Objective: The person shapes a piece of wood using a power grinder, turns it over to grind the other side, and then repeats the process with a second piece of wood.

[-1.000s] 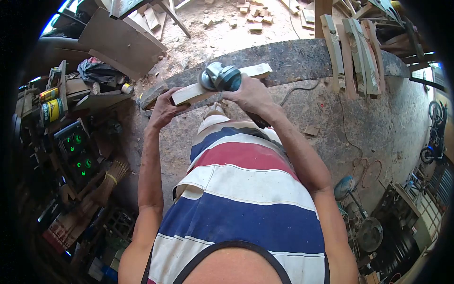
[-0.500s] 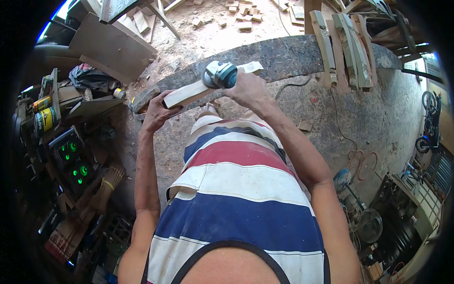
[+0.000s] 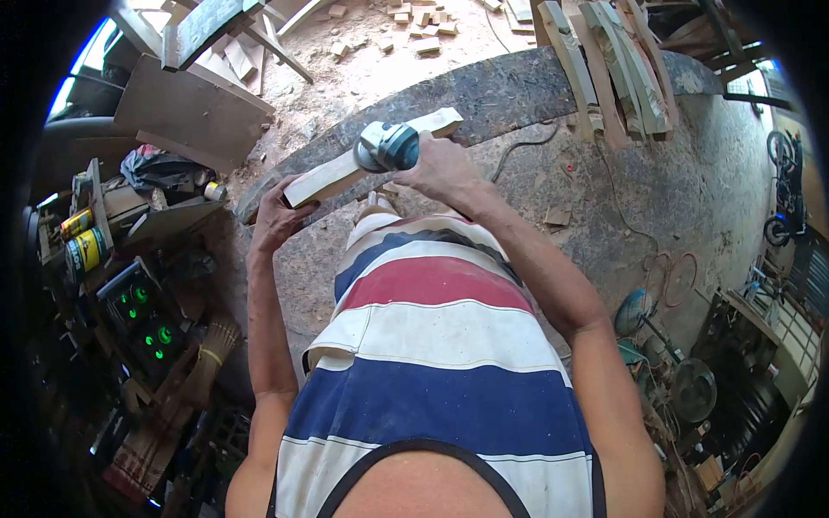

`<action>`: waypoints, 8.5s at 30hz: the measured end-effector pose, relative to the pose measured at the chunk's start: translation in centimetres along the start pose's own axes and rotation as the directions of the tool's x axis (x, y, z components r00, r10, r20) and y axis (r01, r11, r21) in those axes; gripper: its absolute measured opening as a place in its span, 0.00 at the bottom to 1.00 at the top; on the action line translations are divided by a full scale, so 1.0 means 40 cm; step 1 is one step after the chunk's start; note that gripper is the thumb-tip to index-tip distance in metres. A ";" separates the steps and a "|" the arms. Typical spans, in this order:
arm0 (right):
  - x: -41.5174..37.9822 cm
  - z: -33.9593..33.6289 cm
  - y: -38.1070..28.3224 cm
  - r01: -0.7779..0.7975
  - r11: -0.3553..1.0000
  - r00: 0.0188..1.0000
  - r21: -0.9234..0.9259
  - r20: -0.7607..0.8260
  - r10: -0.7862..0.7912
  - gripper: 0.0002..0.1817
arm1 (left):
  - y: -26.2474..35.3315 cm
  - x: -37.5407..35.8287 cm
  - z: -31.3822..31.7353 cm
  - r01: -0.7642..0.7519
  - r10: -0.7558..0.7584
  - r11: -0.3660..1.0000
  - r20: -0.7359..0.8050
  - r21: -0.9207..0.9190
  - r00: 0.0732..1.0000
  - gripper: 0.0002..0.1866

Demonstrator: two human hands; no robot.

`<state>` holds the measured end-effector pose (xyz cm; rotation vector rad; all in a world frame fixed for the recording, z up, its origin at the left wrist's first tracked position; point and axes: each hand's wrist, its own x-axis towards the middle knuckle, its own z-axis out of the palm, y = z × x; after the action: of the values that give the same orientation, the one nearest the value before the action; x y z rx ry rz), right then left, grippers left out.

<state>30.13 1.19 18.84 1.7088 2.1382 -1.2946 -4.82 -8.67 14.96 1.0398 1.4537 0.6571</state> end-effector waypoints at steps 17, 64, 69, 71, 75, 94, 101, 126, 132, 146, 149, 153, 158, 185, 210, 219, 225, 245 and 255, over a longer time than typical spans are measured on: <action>-0.025 -0.004 0.011 -0.015 0.997 0.999 0.074 0.031 0.012 0.44 | 0.014 0.000 0.002 0.013 -0.010 0.987 -0.024 0.159 1.000 0.32; 0.000 0.003 -0.034 0.034 0.979 0.996 0.203 0.079 -0.051 0.39 | 0.042 0.010 -0.014 0.046 -0.049 0.988 0.016 0.146 0.999 0.32; 0.019 0.026 -0.027 0.050 0.994 0.996 0.096 0.069 -0.057 0.42 | 0.057 0.010 -0.012 0.059 -0.061 0.988 0.009 0.143 0.998 0.31; 0.010 -0.007 -0.037 0.033 0.998 0.995 0.049 0.089 -0.037 0.43 | 0.067 0.006 -0.008 0.054 -0.056 0.983 0.003 0.177 0.998 0.31; 0.000 -0.047 -0.037 0.014 0.999 0.999 -0.041 0.051 -0.012 0.43 | 0.053 0.012 -0.016 0.025 -0.027 0.979 0.008 0.201 1.000 0.31; 0.056 -0.036 0.203 -0.164 0.984 0.985 0.065 -0.034 0.167 0.44 | 0.007 0.012 -0.017 0.060 -0.061 0.998 0.012 0.025 0.998 0.35; 0.035 -0.023 0.103 -0.088 0.988 0.996 0.124 0.007 0.088 0.44 | 0.025 0.011 -0.011 0.046 -0.046 0.997 -0.009 0.066 0.999 0.35; -0.128 -0.016 0.476 -0.270 0.854 0.808 0.444 -0.377 0.452 0.25 | -0.375 0.097 -0.031 0.368 -0.394 0.803 0.047 -0.468 0.918 0.27; -0.280 0.046 0.560 -0.333 0.811 0.762 0.481 -0.369 0.532 0.24 | -0.464 0.160 -0.024 0.192 -0.069 0.950 -0.434 0.247 0.898 0.44; -0.390 0.139 0.580 -0.399 0.751 0.685 0.527 -0.373 0.626 0.21 | -0.310 0.252 0.224 -0.017 0.268 0.549 -0.156 0.836 0.951 0.49; -0.392 0.121 0.539 -0.421 0.747 0.688 0.515 -0.356 0.633 0.21 | -0.331 0.317 0.251 -0.067 0.285 0.527 -0.101 0.847 0.953 0.44; -0.399 0.137 0.561 -0.387 0.747 0.684 0.541 -0.374 0.626 0.22 | -0.300 0.350 0.242 -0.143 0.271 0.587 -0.027 0.797 0.962 0.37; -0.416 0.156 0.599 -0.389 0.669 0.691 0.634 -0.280 0.667 0.21 | -0.206 0.414 0.258 -0.438 0.470 0.322 0.260 0.840 0.843 0.33; -0.270 0.521 0.567 -0.393 -0.106 0.832 0.913 0.402 0.382 0.19 | -0.258 0.686 0.646 -0.309 0.601 0.710 -0.317 0.633 0.733 0.54; -0.193 0.591 0.566 -0.446 0.115 0.876 0.888 0.407 0.258 0.23 | -0.272 0.665 0.655 -0.145 0.478 0.776 -0.423 0.613 0.770 0.50; -0.220 0.559 0.590 -0.451 0.288 0.890 0.845 0.398 0.223 0.24 | -0.239 0.641 0.658 -0.128 0.428 0.819 -0.447 0.560 0.785 0.49; -0.232 0.554 0.619 -0.486 0.399 0.874 0.778 0.419 0.246 0.23 | -0.238 0.645 0.655 -0.162 0.474 0.797 -0.436 0.582 0.765 0.48; -0.153 0.541 0.534 -0.360 0.171 0.914 0.917 0.310 0.262 0.24 | -0.300 0.691 0.622 -0.267 0.601 0.722 -0.387 0.638 0.699 0.50; -0.200 0.637 0.667 -0.404 0.288 0.906 0.868 0.338 0.254 0.21 | -0.257 0.673 0.632 -0.254 0.546 0.741 -0.337 0.622 0.767 0.53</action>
<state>45.27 -21.74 -7.05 2.0623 0.7052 -2.6258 19.26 6.21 -10.90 1.7860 1.9525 0.9097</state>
